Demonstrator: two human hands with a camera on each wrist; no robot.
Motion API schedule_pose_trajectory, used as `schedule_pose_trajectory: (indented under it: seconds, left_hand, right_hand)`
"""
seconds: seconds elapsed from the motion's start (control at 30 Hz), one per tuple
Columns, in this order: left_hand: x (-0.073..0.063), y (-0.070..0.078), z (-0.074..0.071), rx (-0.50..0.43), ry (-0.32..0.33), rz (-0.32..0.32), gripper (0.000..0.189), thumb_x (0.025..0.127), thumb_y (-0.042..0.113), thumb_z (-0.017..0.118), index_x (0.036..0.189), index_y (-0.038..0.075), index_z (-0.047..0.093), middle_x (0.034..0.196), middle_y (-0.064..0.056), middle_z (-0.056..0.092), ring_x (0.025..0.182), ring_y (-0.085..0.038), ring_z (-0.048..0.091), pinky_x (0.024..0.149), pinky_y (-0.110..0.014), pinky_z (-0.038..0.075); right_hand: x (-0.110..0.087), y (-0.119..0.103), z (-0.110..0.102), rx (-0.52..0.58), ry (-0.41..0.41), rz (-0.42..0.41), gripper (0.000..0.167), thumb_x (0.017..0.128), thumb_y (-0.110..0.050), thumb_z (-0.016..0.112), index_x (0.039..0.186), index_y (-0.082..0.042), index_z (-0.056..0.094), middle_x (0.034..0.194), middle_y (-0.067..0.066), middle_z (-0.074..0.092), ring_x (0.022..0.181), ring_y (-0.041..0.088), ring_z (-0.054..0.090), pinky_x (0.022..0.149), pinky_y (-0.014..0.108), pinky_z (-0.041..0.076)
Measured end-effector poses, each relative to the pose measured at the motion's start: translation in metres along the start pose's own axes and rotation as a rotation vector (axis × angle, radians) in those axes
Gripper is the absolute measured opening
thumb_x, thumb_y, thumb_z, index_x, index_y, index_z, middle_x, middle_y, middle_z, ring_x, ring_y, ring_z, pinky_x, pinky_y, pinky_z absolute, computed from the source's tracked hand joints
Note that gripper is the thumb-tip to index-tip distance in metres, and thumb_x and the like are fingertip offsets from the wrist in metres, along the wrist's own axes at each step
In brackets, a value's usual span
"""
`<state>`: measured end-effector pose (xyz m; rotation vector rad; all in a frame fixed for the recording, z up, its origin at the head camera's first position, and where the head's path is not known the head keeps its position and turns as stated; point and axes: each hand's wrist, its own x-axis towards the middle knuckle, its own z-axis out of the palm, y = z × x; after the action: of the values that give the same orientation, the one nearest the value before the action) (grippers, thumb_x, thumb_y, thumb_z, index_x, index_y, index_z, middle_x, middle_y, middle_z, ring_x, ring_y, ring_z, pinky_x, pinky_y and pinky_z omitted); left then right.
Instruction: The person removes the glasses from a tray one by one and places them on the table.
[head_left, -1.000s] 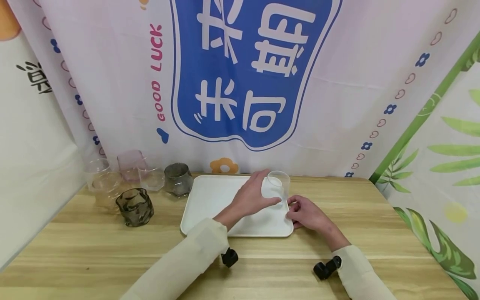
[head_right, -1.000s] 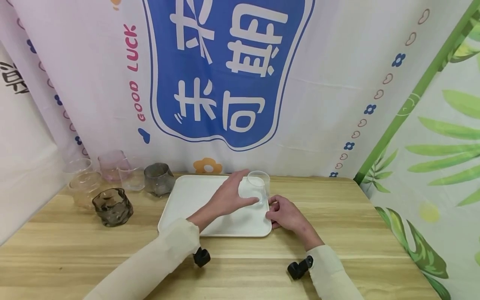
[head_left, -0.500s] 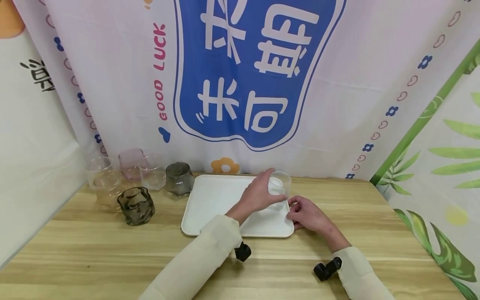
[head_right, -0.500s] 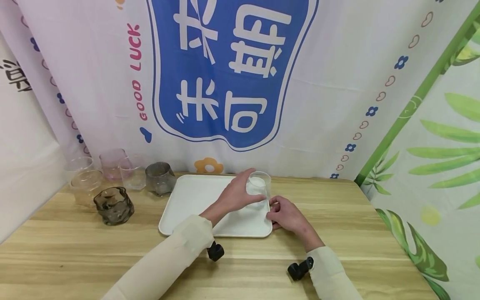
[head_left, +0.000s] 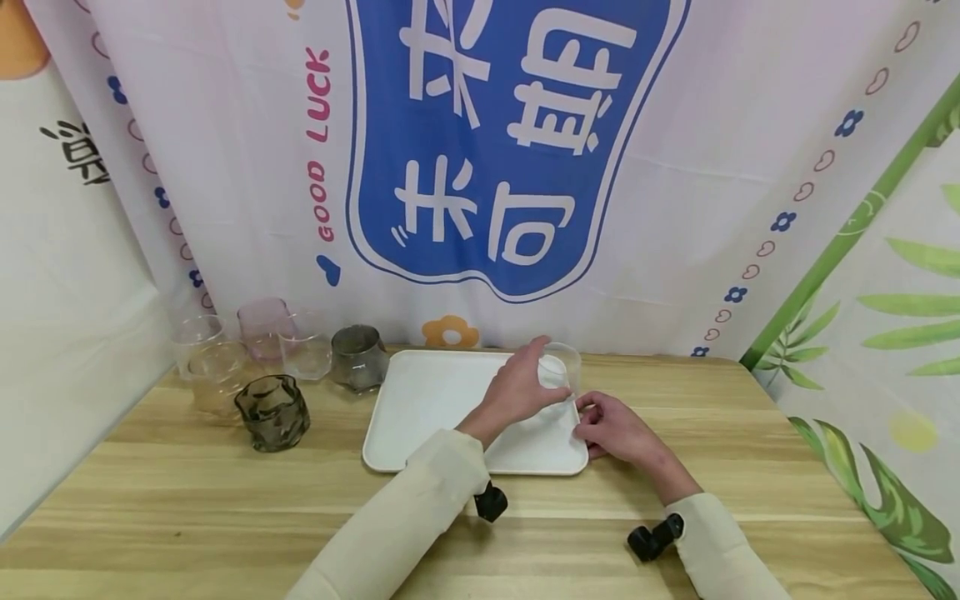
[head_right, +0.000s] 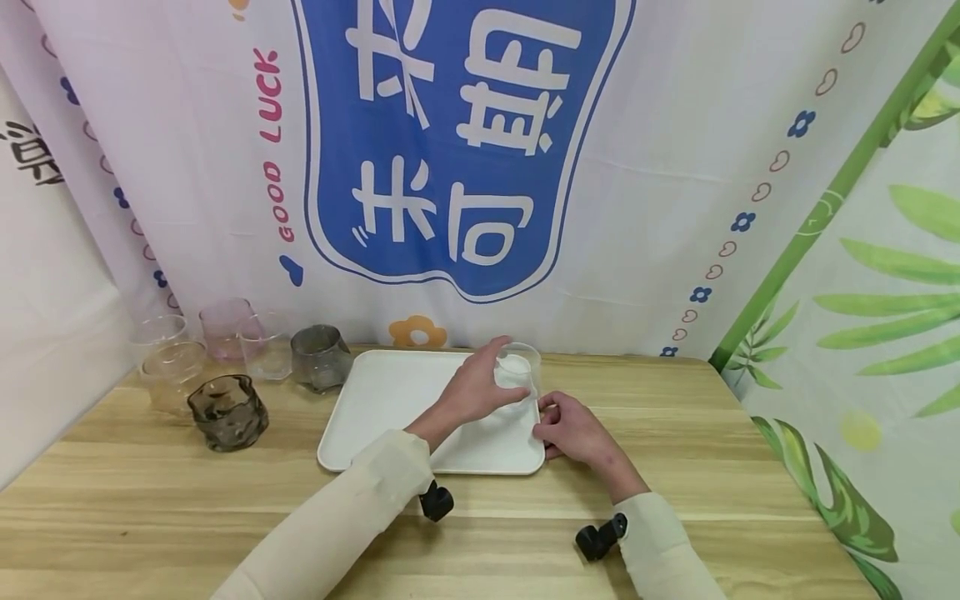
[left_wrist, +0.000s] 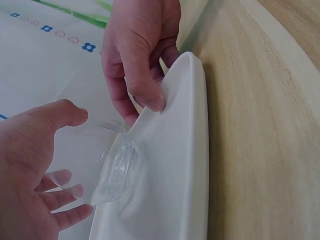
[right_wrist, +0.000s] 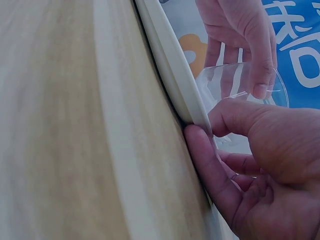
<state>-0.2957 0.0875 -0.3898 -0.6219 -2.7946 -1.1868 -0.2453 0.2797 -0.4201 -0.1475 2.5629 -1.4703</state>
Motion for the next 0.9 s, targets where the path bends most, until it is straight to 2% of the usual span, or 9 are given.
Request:
schedule_pose_trajectory:
  seconds: [0.27,0.53,0.9]
  left_hand:
    - [0.0,0.003,-0.002,-0.042,0.012,0.002,0.086,0.082,0.032,0.087,0.153,0.012,0.043,0.138,-0.013,0.06,0.112,-0.027,0.062,0.094,-0.042,0.053]
    - [-0.005,0.004,-0.008,-0.059,-0.003,-0.026,0.085,0.077,0.028,0.089,0.149,0.011,0.046,0.131,-0.014,0.063,0.103,-0.026,0.063,0.088,-0.041,0.053]
    - [-0.016,0.006,-0.024,-0.055,-0.045,-0.027,0.083,0.079,0.029,0.088,0.148,0.01,0.046,0.133,-0.013,0.063,0.109,-0.027,0.062,0.094,-0.043,0.052]
  right_hand:
    - [-0.001,-0.002,-0.001,-0.001,0.001,0.005,0.037,0.093,0.0,0.067,0.126,0.008,0.052,0.094,0.016,0.061,0.07,0.021,0.066,0.061,0.036,0.061]
    - [-0.001,-0.002,0.0,-0.023,0.008,0.01,0.037,0.092,-0.001,0.067,0.126,0.007,0.053,0.094,0.015,0.061,0.07,0.021,0.065,0.061,0.035,0.061]
    - [-0.002,-0.002,-0.001,-0.029,0.003,0.009,0.039,0.092,0.0,0.067,0.128,0.008,0.052,0.095,0.016,0.061,0.071,0.021,0.066,0.062,0.036,0.061]
